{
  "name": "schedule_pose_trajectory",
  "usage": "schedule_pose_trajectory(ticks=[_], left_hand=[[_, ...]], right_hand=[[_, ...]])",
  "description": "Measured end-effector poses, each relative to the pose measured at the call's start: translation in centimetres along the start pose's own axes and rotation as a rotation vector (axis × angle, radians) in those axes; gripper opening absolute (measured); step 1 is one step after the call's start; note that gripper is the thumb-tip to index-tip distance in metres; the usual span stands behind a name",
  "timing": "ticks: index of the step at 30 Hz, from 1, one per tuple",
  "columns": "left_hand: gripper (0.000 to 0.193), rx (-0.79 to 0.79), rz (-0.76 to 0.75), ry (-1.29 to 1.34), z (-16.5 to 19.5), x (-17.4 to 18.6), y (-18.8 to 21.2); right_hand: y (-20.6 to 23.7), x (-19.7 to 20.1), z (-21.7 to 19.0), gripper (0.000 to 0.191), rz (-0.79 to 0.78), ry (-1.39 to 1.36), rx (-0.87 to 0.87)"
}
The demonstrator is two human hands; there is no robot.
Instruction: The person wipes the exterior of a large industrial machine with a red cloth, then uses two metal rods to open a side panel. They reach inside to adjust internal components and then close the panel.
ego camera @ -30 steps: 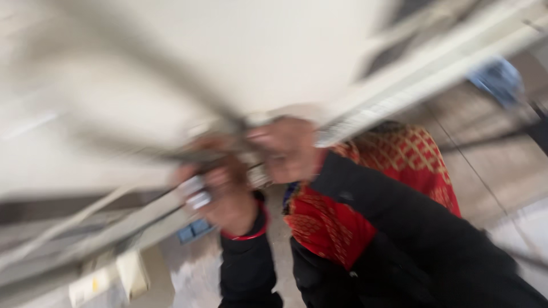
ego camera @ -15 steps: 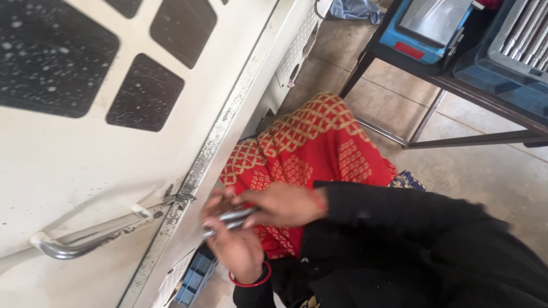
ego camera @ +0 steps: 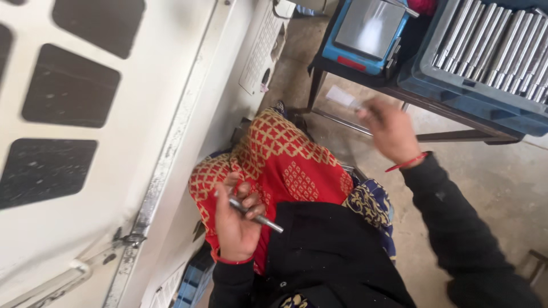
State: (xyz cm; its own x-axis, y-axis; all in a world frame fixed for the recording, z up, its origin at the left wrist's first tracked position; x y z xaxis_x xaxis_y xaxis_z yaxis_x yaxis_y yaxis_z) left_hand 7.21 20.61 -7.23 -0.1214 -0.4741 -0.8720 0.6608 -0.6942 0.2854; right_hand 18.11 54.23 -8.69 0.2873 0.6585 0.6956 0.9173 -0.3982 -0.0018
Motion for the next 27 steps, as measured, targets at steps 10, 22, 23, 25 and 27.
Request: schedule_pose_trajectory(ticks=[10,22,23,25,27], left_hand=[[0.036,0.116,-0.004,-0.076,-2.0,-1.0,-3.6],[0.038,0.162,0.057,0.152,-1.5,2.9,-4.2],[0.038,0.146,0.027,0.189,-1.6,2.9,-4.3],[0.037,0.141,-0.006,0.214,-1.7,2.9,-4.3],[0.040,0.168,-0.014,0.185,-1.8,2.9,-4.1]], right_hand=[[-7.6,6.1,0.8,0.011,0.317,-0.121,0.092],[-9.5,5.4,-1.5,0.025,0.240,0.205,0.210],[-9.6,5.4,-1.7,0.026,0.241,0.233,0.211],[-9.8,5.3,-1.8,0.027,0.241,0.284,0.220],[-9.9,5.2,-1.6,0.026,0.242,0.285,0.198]])
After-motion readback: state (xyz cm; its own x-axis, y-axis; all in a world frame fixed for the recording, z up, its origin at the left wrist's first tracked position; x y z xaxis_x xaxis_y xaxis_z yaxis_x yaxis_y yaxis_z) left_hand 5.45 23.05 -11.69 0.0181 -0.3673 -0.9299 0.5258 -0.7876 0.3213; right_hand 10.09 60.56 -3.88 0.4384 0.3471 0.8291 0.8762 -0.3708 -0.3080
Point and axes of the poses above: each hand's wrist, its own y-axis away from the middle knuckle, its own x-axis out of the back of the hand, z = x × y, the point moved 4 cm from there along -y, towards the middle knuckle, and after that the axes turned 14 degrees about -z, right-handed, at the moved point
